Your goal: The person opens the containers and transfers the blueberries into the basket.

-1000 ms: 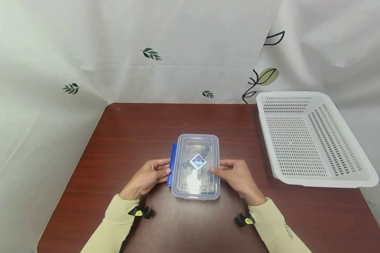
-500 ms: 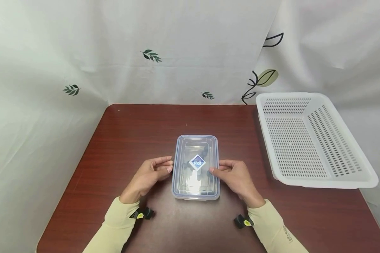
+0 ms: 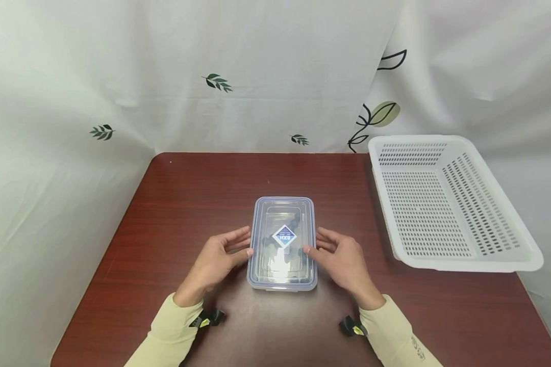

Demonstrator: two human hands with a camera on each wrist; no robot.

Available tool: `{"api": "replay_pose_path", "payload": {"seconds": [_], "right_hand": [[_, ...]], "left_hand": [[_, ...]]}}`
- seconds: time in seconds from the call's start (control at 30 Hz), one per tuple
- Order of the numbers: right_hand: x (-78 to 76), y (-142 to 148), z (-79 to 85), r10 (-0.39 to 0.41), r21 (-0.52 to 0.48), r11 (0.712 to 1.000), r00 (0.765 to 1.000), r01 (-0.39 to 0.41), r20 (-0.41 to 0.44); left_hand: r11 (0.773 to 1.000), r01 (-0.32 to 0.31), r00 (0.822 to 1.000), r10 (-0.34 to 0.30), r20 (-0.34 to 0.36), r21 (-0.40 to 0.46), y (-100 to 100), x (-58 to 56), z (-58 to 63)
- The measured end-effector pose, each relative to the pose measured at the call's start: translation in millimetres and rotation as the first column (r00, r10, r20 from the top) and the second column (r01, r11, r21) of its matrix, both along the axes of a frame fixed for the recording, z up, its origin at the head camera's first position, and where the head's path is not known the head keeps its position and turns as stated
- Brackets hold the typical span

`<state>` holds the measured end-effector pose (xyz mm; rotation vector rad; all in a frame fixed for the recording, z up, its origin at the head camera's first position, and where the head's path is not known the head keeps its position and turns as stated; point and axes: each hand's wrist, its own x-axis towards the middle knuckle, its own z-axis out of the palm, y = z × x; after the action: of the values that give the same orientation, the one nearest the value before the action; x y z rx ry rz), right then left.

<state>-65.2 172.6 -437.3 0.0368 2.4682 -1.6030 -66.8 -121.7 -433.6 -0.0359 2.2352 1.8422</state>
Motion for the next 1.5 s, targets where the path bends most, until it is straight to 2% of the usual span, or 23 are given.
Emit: {"api": "replay_pose_path", "payload": {"seconds": [0.23, 0.43, 0.7, 0.9, 1.1, 1.27, 1.5], "right_hand": [[3.8, -3, 0.2, 0.004, -0.029, 1.000, 1.000, -0.004, -0.012], [4.8, -5, -1.7, -0.006, -0.001, 1.000, 0.999, 0.006, -0.046], [6.2, -7, 0.5, -0.020, 0.062, 0.998, 0.995, 0.026, -0.097], [6.9, -7, 4.8, -0.003, 0.159, 0.987, 0.988, 0.028, -0.152], [5.6, -7, 12.9, 0.032, 0.256, 0.966, 0.977, 0.024, -0.211], [3.5, -10, 25.6, 0.059, 0.337, 0.941, 0.962, 0.036, -0.267], [-5.7, -30, 45.5, 0.149, 0.383, 0.924, 0.945, -0.028, -0.291]], "left_hand": [[1.000, 0.014, 1.000, -0.014, -0.014, 0.002, 2, 2.1, -1.1], [0.999, 0.024, 0.999, -0.025, -0.035, -0.022, 3, 1.9, -2.2], [0.998, 0.032, 0.997, -0.036, -0.062, -0.054, 5, 1.2, 1.2], [0.997, 0.042, 0.996, -0.047, -0.077, -0.070, 6, 1.3, 5.7], [0.998, 0.052, 0.994, -0.056, -0.093, -0.045, 5, 0.1, 11.0], [0.999, 0.033, 0.996, -0.036, -0.085, -0.043, 1, -1.6, 17.8], [0.995, 0.007, 0.997, -0.014, -0.070, -0.102, -23, -6.0, 33.6]]}}
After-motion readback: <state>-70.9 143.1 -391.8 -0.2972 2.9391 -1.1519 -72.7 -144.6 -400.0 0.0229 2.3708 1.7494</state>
